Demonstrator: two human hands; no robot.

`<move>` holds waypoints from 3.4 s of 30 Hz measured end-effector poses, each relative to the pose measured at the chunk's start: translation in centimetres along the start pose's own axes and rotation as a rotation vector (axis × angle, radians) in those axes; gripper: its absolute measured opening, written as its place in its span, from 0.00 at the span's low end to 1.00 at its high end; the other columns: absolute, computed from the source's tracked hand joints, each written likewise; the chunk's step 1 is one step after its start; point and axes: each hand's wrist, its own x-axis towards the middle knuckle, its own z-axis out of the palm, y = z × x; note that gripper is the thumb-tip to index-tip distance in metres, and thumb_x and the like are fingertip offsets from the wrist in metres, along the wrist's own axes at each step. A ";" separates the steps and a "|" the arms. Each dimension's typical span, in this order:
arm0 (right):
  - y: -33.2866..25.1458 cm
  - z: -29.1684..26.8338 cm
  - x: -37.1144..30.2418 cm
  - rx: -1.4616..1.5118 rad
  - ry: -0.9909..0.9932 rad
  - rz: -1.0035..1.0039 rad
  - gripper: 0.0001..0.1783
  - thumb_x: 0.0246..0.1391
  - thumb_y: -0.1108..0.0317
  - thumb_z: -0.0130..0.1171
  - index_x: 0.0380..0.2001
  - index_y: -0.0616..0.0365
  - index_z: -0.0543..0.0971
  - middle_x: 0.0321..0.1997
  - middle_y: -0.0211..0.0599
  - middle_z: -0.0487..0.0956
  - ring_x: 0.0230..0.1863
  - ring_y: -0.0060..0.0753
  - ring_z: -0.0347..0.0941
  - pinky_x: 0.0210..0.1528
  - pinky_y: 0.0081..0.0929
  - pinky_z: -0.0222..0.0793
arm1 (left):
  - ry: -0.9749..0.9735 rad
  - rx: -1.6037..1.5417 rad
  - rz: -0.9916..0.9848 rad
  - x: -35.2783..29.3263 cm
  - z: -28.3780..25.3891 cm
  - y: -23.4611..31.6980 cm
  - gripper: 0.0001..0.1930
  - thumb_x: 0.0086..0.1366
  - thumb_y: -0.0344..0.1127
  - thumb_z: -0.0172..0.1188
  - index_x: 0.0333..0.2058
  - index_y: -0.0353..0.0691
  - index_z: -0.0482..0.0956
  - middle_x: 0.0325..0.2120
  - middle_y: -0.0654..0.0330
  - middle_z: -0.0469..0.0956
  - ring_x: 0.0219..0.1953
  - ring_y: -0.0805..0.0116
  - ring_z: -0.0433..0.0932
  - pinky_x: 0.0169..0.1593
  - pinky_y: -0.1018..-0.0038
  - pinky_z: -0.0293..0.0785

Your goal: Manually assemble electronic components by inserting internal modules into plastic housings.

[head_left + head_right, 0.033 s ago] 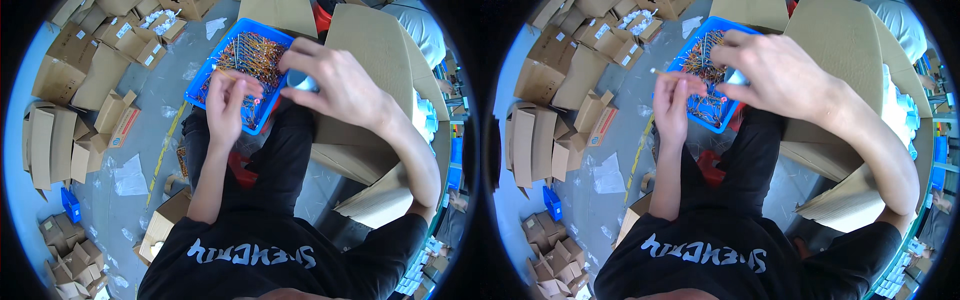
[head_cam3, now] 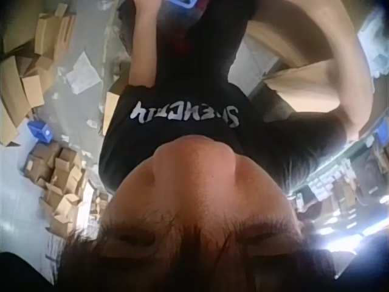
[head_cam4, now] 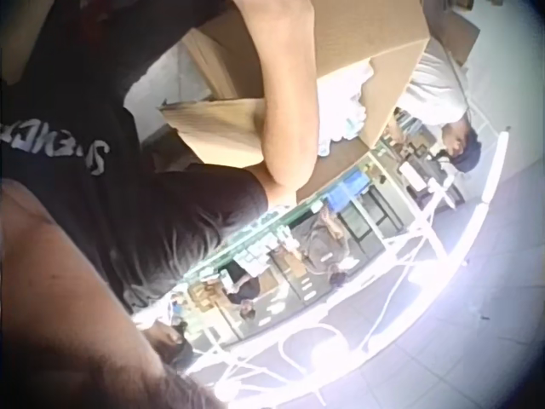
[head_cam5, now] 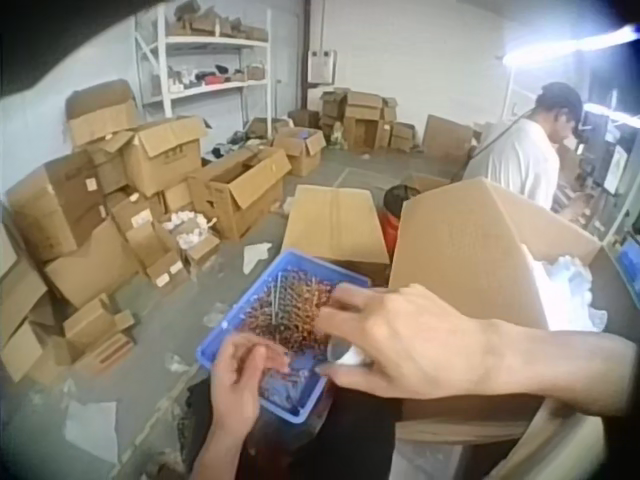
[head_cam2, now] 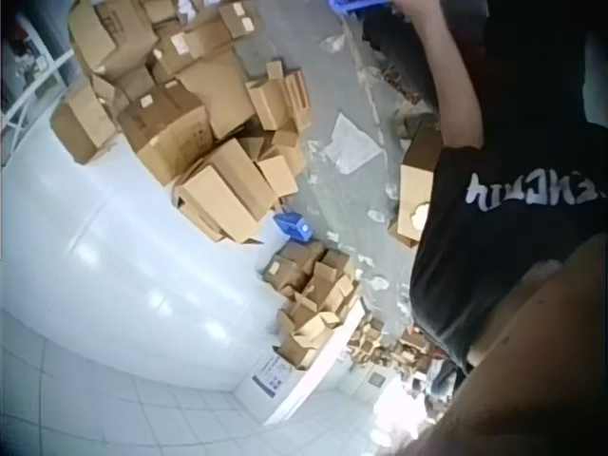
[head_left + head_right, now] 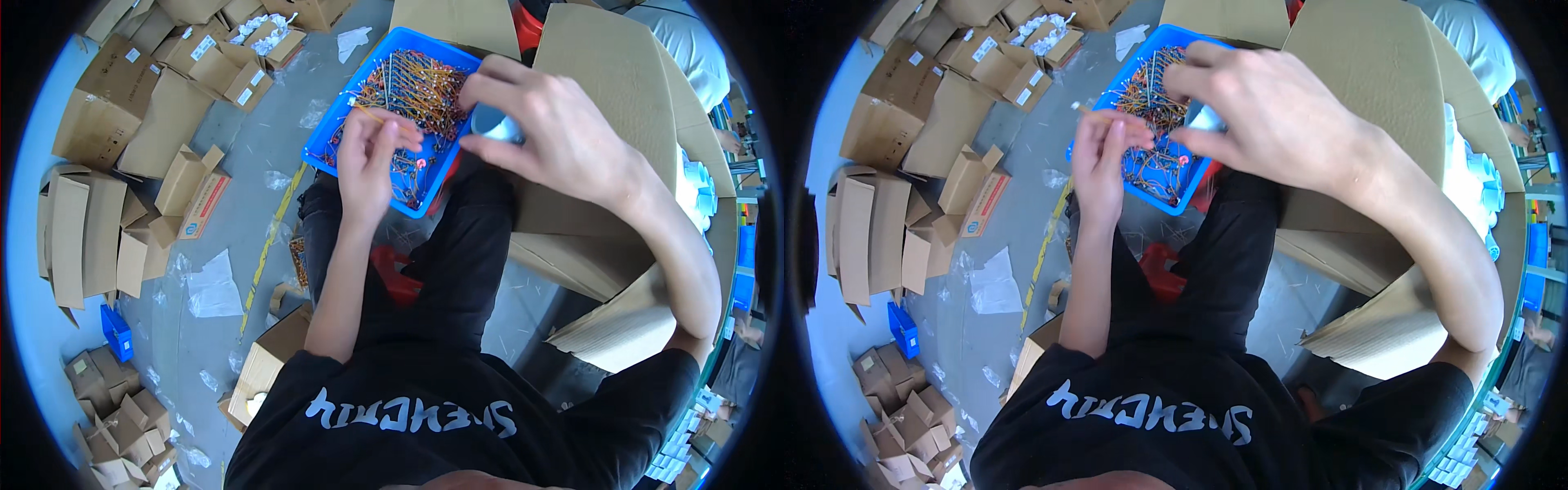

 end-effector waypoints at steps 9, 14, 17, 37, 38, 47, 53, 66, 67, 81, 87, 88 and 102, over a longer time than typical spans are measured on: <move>1.7 -1.3 0.6 -0.075 0.229 0.275 0.16 0.52 0.58 0.62 0.31 0.63 0.76 0.31 0.45 0.77 0.34 0.49 0.77 0.40 0.35 0.71 | -0.178 0.465 -0.370 8.6 -5.2 -12.9 0.07 0.66 0.30 0.56 0.37 0.30 0.72 0.34 0.52 0.79 0.32 0.68 0.81 0.34 0.74 0.79; 3.7 -0.6 0.7 -0.052 0.289 0.356 0.18 0.53 0.57 0.61 0.30 0.64 0.76 0.29 0.44 0.77 0.34 0.49 0.77 0.40 0.34 0.71 | -0.345 0.493 -0.331 16.3 -4.2 -17.1 0.11 0.65 0.31 0.58 0.41 0.29 0.74 0.35 0.52 0.80 0.34 0.65 0.82 0.39 0.73 0.78; 2.9 -1.3 1.2 -0.041 0.273 0.324 0.17 0.53 0.58 0.61 0.31 0.64 0.76 0.31 0.45 0.77 0.34 0.50 0.77 0.41 0.35 0.71 | -0.265 0.456 -0.119 16.7 -6.2 -18.0 0.13 0.64 0.33 0.60 0.43 0.31 0.75 0.37 0.52 0.81 0.35 0.61 0.82 0.41 0.70 0.77; -0.1 -2.8 1.6 -0.136 -0.060 0.256 0.19 0.51 0.59 0.63 0.35 0.65 0.74 0.33 0.55 0.77 0.34 0.58 0.76 0.37 0.42 0.73 | -0.532 1.510 -0.152 -0.7 -7.9 -19.7 0.16 0.54 0.41 0.65 0.39 0.39 0.76 0.30 0.50 0.81 0.37 0.48 0.80 0.41 0.57 0.75; -0.2 -2.9 1.5 -0.126 -0.055 0.238 0.19 0.50 0.59 0.63 0.35 0.65 0.73 0.33 0.55 0.76 0.34 0.58 0.76 0.37 0.43 0.73 | -0.530 1.532 -0.170 -1.0 -7.4 -19.0 0.16 0.54 0.41 0.65 0.38 0.39 0.76 0.30 0.49 0.81 0.37 0.48 0.80 0.41 0.56 0.75; -0.3 -2.6 1.5 -0.240 -0.183 0.223 0.21 0.50 0.60 0.63 0.39 0.65 0.72 0.38 0.55 0.76 0.36 0.58 0.76 0.38 0.42 0.73 | -0.513 1.546 -0.286 -0.9 -8.3 -18.9 0.14 0.53 0.31 0.60 0.40 0.36 0.76 0.30 0.46 0.81 0.35 0.46 0.80 0.40 0.58 0.77; 1.0 -0.7 0.1 -0.183 -0.056 0.076 0.14 0.51 0.63 0.62 0.35 0.63 0.74 0.38 0.48 0.76 0.38 0.53 0.75 0.42 0.41 0.71 | -0.305 0.937 -0.271 0.6 -8.0 -13.5 0.10 0.61 0.22 0.51 0.42 0.31 0.73 0.28 0.51 0.80 0.32 0.61 0.81 0.38 0.69 0.78; -1.1 -1.2 0.0 0.071 -0.154 -0.063 0.15 0.52 0.62 0.61 0.38 0.62 0.76 0.36 0.48 0.76 0.40 0.51 0.75 0.41 0.41 0.72 | -0.207 0.097 -0.053 -2.9 3.7 3.9 0.08 0.67 0.24 0.52 0.44 0.32 0.67 0.32 0.54 0.78 0.32 0.71 0.80 0.37 0.76 0.77; -1.0 -1.3 -0.2 0.068 -0.161 -0.059 0.15 0.52 0.62 0.61 0.38 0.62 0.76 0.36 0.48 0.76 0.40 0.51 0.75 0.41 0.41 0.72 | -0.211 0.101 -0.042 -3.1 3.9 3.8 0.08 0.67 0.24 0.52 0.44 0.32 0.67 0.32 0.55 0.77 0.32 0.72 0.79 0.37 0.77 0.76; -1.8 -0.9 0.6 0.239 0.089 -0.148 0.16 0.54 0.59 0.60 0.40 0.58 0.76 0.38 0.42 0.74 0.40 0.47 0.74 0.40 0.38 0.72 | -0.286 -0.392 -0.374 -5.5 1.8 1.1 0.25 0.72 0.51 0.44 0.54 0.34 0.64 0.44 0.50 0.75 0.42 0.63 0.78 0.40 0.69 0.78; -5.2 0.0 0.1 0.239 0.094 -0.206 0.16 0.52 0.62 0.62 0.40 0.63 0.77 0.43 0.44 0.74 0.46 0.46 0.74 0.48 0.37 0.72 | -0.319 -0.808 -0.279 -6.1 7.1 2.4 0.34 0.66 0.58 0.52 0.58 0.35 0.60 0.52 0.53 0.70 0.52 0.58 0.75 0.49 0.60 0.77; -5.7 0.7 -0.3 0.278 0.186 -0.198 0.16 0.53 0.62 0.62 0.40 0.63 0.77 0.43 0.45 0.74 0.47 0.46 0.74 0.48 0.37 0.71 | -0.247 -0.802 -0.260 -6.7 6.6 2.1 0.35 0.64 0.57 0.56 0.58 0.35 0.60 0.53 0.53 0.70 0.52 0.58 0.74 0.50 0.60 0.77; -14.2 8.7 -3.4 0.969 1.307 0.365 0.14 0.52 0.83 0.57 0.44 0.68 0.76 0.45 0.44 0.74 0.36 0.24 0.73 0.37 0.17 0.71 | -0.142 -0.111 0.268 -7.4 -5.6 5.5 0.39 0.40 0.25 0.76 0.52 0.43 0.64 0.58 0.52 0.64 0.59 0.56 0.68 0.56 0.62 0.72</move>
